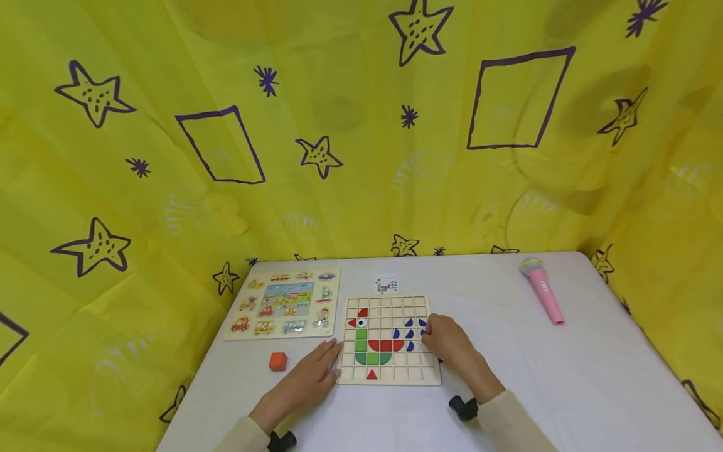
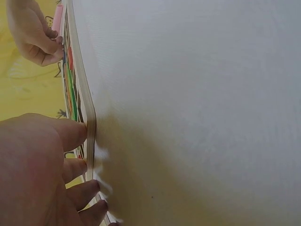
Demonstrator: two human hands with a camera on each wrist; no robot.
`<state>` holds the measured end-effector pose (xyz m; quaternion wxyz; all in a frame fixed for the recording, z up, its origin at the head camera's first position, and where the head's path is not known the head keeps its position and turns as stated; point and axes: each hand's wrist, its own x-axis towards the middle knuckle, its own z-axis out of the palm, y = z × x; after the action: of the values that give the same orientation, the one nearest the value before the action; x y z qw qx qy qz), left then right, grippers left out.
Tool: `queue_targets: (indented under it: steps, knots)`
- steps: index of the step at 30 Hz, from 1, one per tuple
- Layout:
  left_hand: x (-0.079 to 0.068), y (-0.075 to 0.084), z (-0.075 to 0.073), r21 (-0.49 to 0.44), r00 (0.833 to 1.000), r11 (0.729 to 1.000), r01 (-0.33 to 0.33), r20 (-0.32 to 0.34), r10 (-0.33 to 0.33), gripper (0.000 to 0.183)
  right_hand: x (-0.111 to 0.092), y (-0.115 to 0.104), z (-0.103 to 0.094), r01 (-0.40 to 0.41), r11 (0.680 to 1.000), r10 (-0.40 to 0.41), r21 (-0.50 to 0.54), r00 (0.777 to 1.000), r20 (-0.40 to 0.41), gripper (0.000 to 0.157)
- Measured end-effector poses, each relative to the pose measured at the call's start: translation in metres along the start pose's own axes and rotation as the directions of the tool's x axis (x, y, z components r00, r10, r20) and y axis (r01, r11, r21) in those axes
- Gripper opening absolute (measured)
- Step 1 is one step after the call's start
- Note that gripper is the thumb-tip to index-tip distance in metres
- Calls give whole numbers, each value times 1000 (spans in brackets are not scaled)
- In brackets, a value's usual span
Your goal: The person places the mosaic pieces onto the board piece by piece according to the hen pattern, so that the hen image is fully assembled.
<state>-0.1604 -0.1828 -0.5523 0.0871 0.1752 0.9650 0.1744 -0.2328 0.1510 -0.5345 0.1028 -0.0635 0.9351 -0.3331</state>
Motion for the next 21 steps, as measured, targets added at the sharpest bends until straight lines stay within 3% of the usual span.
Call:
queue_targets:
  steps: [13, 21]
  knots:
    - [1, -1, 1, 0, 1000, 1000, -12, -10, 12, 63, -7, 2, -9, -4, 1000, 4, 15, 1000, 23, 6]
    - [-1, -1, 0, 3, 1000, 1000, -19, -13, 19, 63, -14, 13, -30, -7, 998, 9, -57, 1000, 22, 14]
